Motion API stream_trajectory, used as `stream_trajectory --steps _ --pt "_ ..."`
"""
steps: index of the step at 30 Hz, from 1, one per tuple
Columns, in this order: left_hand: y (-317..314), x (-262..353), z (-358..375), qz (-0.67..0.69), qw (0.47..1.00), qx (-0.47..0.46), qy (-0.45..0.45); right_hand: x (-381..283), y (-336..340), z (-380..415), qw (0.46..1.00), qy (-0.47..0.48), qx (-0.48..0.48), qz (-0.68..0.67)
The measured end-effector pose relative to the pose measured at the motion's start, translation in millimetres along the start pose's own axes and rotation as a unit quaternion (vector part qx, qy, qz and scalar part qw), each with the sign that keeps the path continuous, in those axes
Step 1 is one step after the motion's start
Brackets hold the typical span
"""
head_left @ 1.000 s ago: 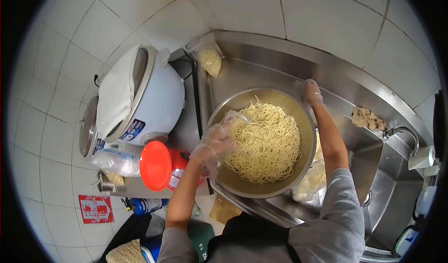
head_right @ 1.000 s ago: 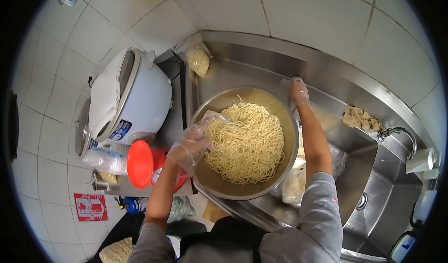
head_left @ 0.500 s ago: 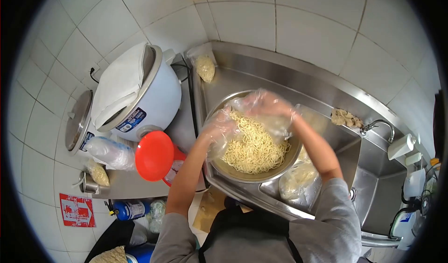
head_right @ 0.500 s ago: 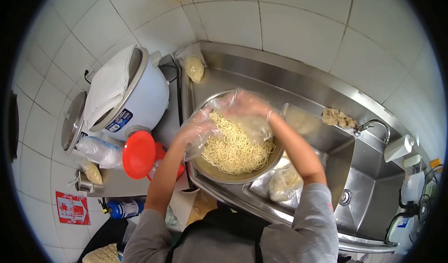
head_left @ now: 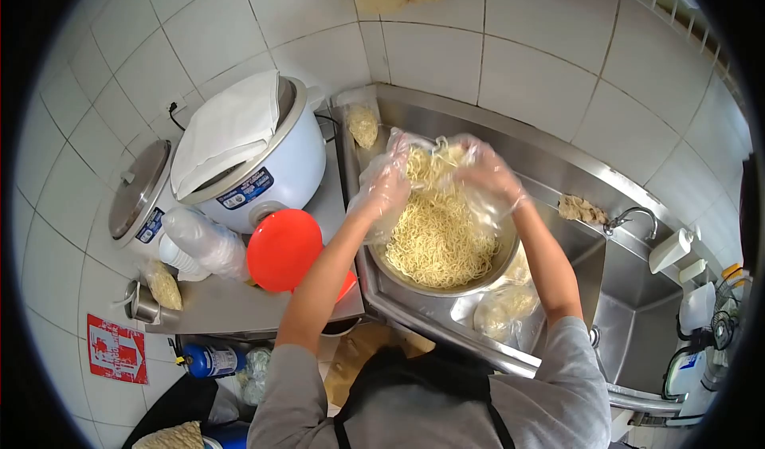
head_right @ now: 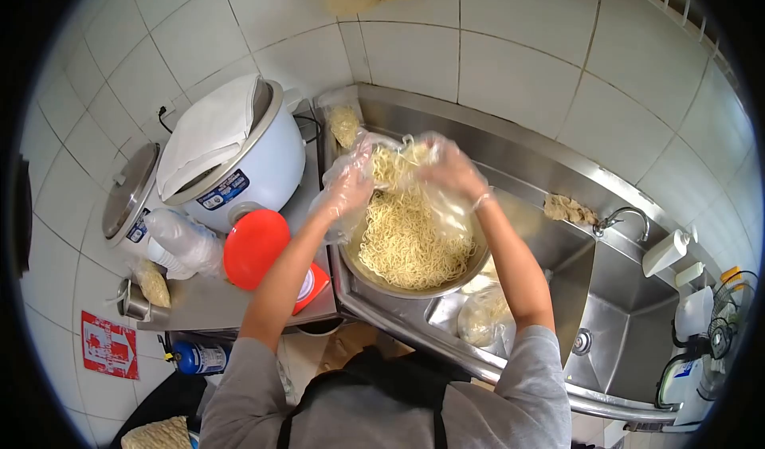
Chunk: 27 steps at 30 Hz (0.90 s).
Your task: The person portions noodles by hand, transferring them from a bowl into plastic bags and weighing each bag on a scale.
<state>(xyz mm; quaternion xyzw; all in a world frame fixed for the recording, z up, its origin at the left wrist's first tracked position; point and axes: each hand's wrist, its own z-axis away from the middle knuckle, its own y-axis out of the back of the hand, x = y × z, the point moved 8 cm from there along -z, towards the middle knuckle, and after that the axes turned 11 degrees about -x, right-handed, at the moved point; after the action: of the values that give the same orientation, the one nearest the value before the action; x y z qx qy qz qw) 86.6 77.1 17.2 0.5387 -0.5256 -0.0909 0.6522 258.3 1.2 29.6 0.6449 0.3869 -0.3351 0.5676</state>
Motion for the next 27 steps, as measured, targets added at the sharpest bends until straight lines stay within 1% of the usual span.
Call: stream_trajectory --steps 1,2,3,4,5,6,7,8,9,10,11,12,13,14,15,16,17,18,19,20,21,22,23,24,25,26,27 --pt "4 12 -1 -0.005 1.000 0.001 -0.030 -27 4 3 0.998 -0.014 0.016 -0.066" --pt "12 30 1 -0.029 0.991 -0.093 0.092 -43 4 -1 0.989 0.033 0.027 -0.145" --pt "4 21 -9 -0.028 0.991 -0.094 0.091 -50 -5 -3 0.989 0.032 0.028 -0.144" --pt "-8 19 -20 0.082 0.992 -0.095 -0.004 -59 -7 -4 0.973 0.075 0.068 -0.207" --pt "-13 23 -25 0.191 0.972 -0.094 -0.100 -66 -6 -3 0.950 0.117 0.108 -0.268" --pt "7 55 -6 0.193 0.970 -0.140 -0.051 -60 -6 -4 0.952 0.143 0.185 -0.199" --pt "0 45 -5 0.194 0.969 -0.141 -0.054 -42 -23 -3 0.916 0.159 0.201 -0.308" --pt "-13 26 -6 0.310 0.937 -0.148 -0.054 -22 -34 2 0.932 0.201 0.240 -0.183" --pt "-22 16 -5 0.422 0.892 -0.153 -0.054 -12 -44 9 0.929 0.241 0.274 -0.055" --pt "-20 32 6 0.450 0.873 -0.153 -0.109 -1 -59 14 0.961 0.174 0.211 -0.030" --pt "-34 24 10 0.451 0.873 -0.153 -0.107 12 -73 19 0.984 0.103 0.146 -0.005" --pt "-53 5 12 0.401 0.899 -0.137 -0.108 16 -68 18 0.984 0.100 0.145 -0.007" --pt "-69 -9 18 0.348 0.923 -0.123 -0.107 34 -95 2 0.981 -0.039 -0.076 0.173" --pt "-81 -12 24 0.345 0.924 -0.127 -0.103 62 -117 7 0.882 -0.167 -0.289 0.333" --pt "-89 -16 22 0.283 0.948 -0.131 -0.066 41 -106 8 0.885 -0.163 -0.282 0.331" --pt "-88 -20 16 0.219 0.966 -0.132 -0.031 6 -81 12 0.911 -0.172 -0.233 0.295" --pt "-79 -18 17 0.218 0.966 -0.135 -0.029 -9 -68 19 0.930 -0.185 -0.191 0.254" --pt "-71 -20 18 0.219 0.963 -0.154 0.040 7 -61 23 0.930 -0.186 -0.194 0.253" --pt "-65 -23 19 0.219 0.955 -0.170 0.105 27 -43 22 0.959 -0.162 -0.146 0.180" --pt "-64 -31 17 0.242 0.955 -0.137 0.099 37 -32 19 0.980 -0.137 -0.095 0.105" --pt "-76 -45 13 0.242 0.956 -0.137 0.098 39 -42 23 0.981 -0.137 -0.095 0.105" --pt "-82 -57 5 0.212 0.971 -0.088 0.060 24 -55 34 0.989 -0.052 -0.036 0.136" --pt "-84 -59 1 0.184 0.982 -0.040 0.021 10 -69 48 0.985 0.032 0.022 0.167" --pt "-79 -42 6 0.187 0.981 -0.042 0.022 18 -90 54 0.986 0.031 0.034 0.161" --pt "-64 -14 14 0.120 0.989 -0.064 0.052 33 -106 51 0.986 0.029 0.034 0.161" --pt "-54 0 17 0.051 0.992 -0.085 0.081 53 -113 47 0.979 0.008 0.094 0.178" --pt "-58 -6 12 0.050 0.992 -0.088 0.081 72 -116 45 0.969 -0.014 0.153 0.193"
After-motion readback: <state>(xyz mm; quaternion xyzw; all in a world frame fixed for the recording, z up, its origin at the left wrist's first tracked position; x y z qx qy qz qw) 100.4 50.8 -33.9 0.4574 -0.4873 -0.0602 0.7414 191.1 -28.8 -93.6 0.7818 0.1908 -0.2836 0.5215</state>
